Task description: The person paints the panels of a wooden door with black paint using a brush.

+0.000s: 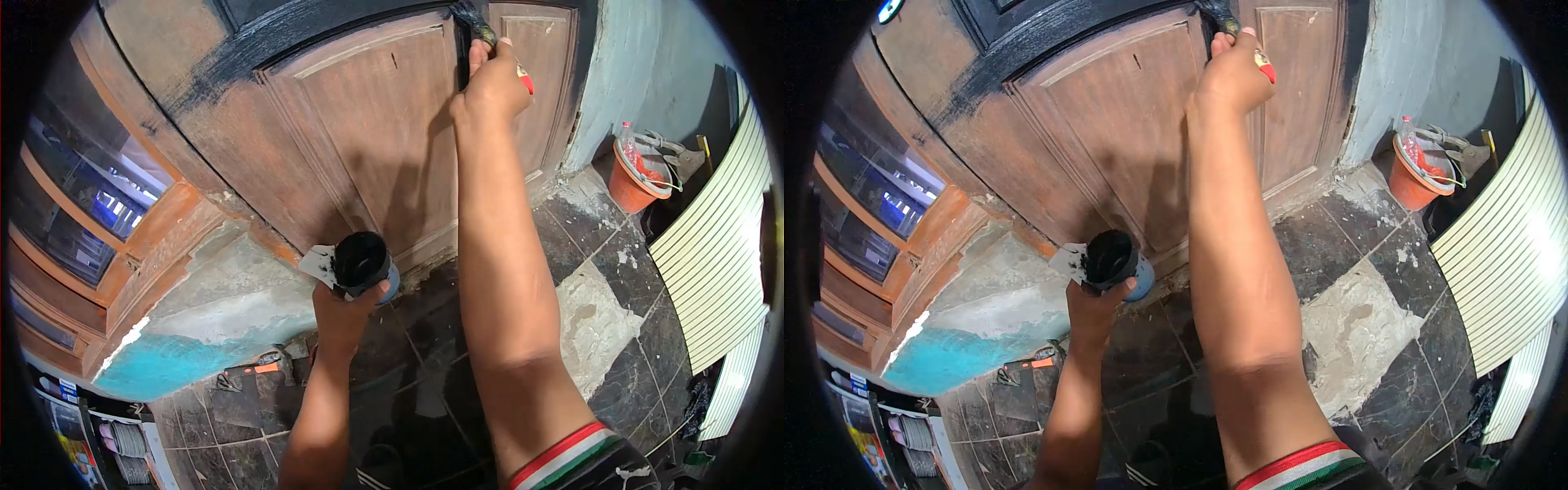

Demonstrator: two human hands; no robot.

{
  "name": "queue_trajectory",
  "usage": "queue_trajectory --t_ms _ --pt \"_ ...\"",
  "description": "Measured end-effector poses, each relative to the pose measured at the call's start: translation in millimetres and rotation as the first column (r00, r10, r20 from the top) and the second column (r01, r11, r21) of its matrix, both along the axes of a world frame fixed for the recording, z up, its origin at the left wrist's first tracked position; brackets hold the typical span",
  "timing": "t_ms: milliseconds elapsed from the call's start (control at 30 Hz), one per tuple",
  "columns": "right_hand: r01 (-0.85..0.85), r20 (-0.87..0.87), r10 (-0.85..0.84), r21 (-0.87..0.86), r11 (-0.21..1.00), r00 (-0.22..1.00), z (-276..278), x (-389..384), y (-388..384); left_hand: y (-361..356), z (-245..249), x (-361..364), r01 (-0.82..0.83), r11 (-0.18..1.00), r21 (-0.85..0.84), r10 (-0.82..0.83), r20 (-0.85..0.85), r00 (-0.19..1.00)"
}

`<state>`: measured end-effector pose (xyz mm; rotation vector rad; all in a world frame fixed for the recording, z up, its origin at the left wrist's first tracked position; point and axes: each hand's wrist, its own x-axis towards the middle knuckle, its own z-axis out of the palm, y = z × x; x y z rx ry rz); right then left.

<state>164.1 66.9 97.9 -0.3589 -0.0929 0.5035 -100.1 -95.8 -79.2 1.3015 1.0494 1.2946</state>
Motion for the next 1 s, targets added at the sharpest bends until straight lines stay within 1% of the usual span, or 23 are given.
queue_trajectory --t_ms 67,100,133,167,200,333,433,533,633,733,833,1000 --pt "0.091 0.177 -0.084 -0.034 0.995 0.981 -8 0 -2 2 -4 -3 0.003 1.0 0.01 -0.002 -0.034 0.999" --pt "0.192 0.264 -0.185 -0.001 0.981 0.947 -12 0 -1 3 -7 -4 0.004 1.0 0.016 -0.004 -0.051 0.999" --pt "0.364 0.415 -0.324 -0.018 0.931 0.85 -15 2 -1 4 -9 -4 0.0 1.0 0.007 0.0 -0.04 0.999" --pt "0.523 0.556 -0.432 -0.006 0.852 0.71 -18 3 -1 4 -11 -3 -0.005 1.0 0.0 0.005 -0.03 1.0" --pt "0.661 0.68 -0.502 0.033 0.75 0.535 -20 3 -3 4 -10 -2 -0.013 1.0 -0.009 0.013 -0.017 1.0" --pt "0.715 0.796 -0.456 0.044 0.698 0.397 -24 3 2 2 -2 4 -0.008 1.0 -0.014 0.009 0.01 1.0" --pt "0.725 0.712 -0.556 0.097 0.682 0.428 -20 4 -4 5 0 2 -0.001 1.0 0.004 0.001 -0.012 1.0" --pt "0.722 0.765 -0.457 -0.015 0.692 0.454 -18 5 -1 3 2 3 -0.015 1.0 0.003 0.015 -0.02 1.0" --pt "0.675 0.728 -0.416 -0.087 0.733 0.545 -18 9 -14 4 0 1 -0.019 1.0 0.011 0.02 -0.042 0.999" --pt "0.671 0.834 -0.322 -0.076 0.737 0.447 -13 13 -30 5 0 -1 0.003 1.0 0.006 -0.003 -0.028 1.0" --pt "0.734 0.819 -0.514 0.184 0.654 0.253 -7 18 -11 4 1 -1 -0.004 1.0 0.009 0.004 -0.016 1.0" --pt "0.732 0.874 -0.447 0.177 0.658 0.19 -3 26 -21 5 1 1 -0.011 1.0 0.021 0.011 -0.007 1.0"
